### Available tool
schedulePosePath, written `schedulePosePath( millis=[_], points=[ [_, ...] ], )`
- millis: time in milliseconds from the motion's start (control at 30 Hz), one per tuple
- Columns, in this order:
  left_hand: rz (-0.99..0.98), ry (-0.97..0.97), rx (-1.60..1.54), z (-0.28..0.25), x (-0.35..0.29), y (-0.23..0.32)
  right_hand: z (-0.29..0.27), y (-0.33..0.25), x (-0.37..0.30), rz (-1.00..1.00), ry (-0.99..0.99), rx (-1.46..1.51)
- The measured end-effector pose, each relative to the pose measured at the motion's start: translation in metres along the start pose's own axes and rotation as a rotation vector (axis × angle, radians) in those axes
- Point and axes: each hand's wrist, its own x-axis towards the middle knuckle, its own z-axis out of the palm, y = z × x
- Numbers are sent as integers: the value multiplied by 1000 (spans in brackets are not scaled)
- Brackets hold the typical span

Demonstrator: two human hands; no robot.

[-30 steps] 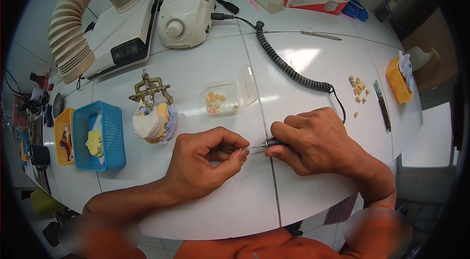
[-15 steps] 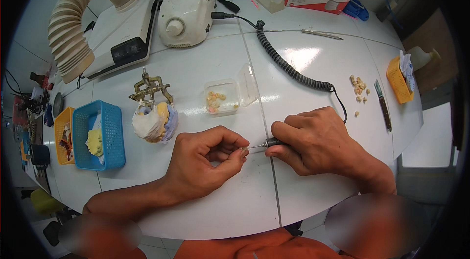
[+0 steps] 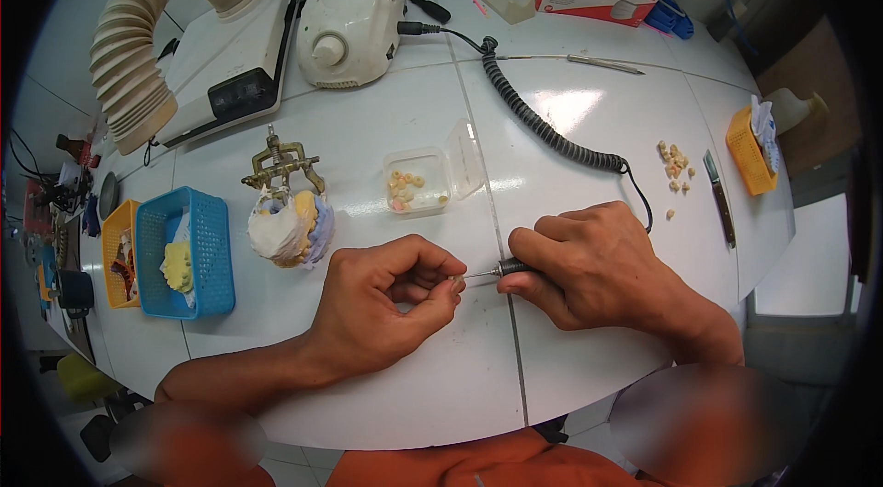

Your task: Refining and grinding dental crown components using a rotary handpiece tool on a laboratory workbench.

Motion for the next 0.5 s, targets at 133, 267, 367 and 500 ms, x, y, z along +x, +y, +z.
schedulePosePath(
  millis=[133,267,367,500],
  points=[
    [7,4,4,0,0,-1,0,0,0,3,5,-5],
    [-5,4,-10,0,0,-1,0,0,0,8,7,0],
    [-3,3,-1,0,0,0,1,0,0,-13,13,3],
    [-12,-23,25,-2,0,5,1,0,0,5,16,-9]
  ],
)
